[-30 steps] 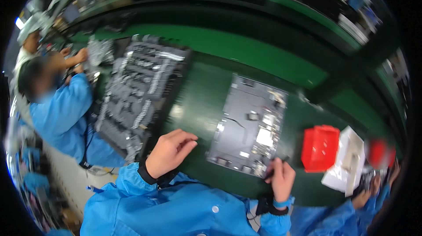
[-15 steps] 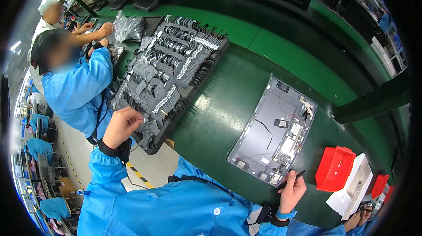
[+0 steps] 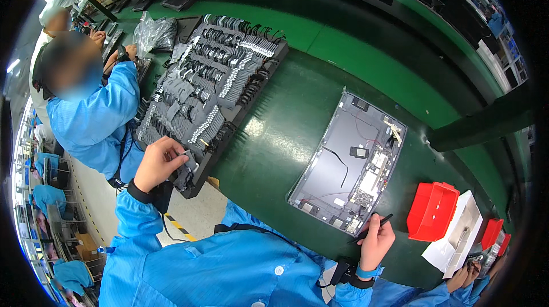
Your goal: The person is assembling electronic components, possibly part of a laptop or tablet, on a factory production line.
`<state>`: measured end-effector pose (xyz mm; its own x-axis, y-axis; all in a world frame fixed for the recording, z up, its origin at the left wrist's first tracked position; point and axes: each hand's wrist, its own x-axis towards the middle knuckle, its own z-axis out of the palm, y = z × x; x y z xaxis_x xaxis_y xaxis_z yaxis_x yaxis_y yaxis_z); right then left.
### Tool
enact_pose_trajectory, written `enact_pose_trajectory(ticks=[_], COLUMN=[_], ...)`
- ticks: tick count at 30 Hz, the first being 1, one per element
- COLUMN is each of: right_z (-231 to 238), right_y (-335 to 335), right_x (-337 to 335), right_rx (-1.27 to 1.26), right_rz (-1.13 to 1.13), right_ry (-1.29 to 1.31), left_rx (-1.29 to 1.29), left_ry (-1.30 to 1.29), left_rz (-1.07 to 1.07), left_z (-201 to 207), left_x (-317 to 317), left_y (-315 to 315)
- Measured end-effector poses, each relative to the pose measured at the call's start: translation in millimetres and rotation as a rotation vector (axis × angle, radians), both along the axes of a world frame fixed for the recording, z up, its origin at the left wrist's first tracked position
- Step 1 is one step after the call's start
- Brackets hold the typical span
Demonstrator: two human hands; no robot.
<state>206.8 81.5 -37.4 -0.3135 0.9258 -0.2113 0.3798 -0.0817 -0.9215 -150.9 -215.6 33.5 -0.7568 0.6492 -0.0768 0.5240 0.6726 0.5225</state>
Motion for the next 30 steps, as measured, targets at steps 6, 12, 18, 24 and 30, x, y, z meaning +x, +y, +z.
enact_pose_trajectory(ticks=[6, 12, 18, 24, 30], right_z=[-0.7, 3.8, 9.1, 38.0, 60.9], right_y=[2.8, -0.7, 9.1, 14.1, 28.2], right_x=[3.0, 2.3, -1.3, 4.7, -3.2], right_rx=[-0.021, -0.065, -0.173, -0.109, 0.010], right_rz=[0.017, -0.012, 0.046, 0.003, 0.114], right_ry=[0.024, 0.029, 0.093, 0.092, 0.240], left_rx=[0.052, 0.518, 0.964, 0.768, 0.649], left_ry=[-0.258, -0.331, -0.498, -0.759, -0.838], left_rz=[0.094, 0.164, -0.057, -0.626, -0.822], left_z=[37.4, 55.1, 19.5, -4.3, -1.5], left_x=[-8.1, 2.6, 80.8, 112.1, 113.2], left_y=[4.1, 41.7, 138.0, 205.9, 248.9])
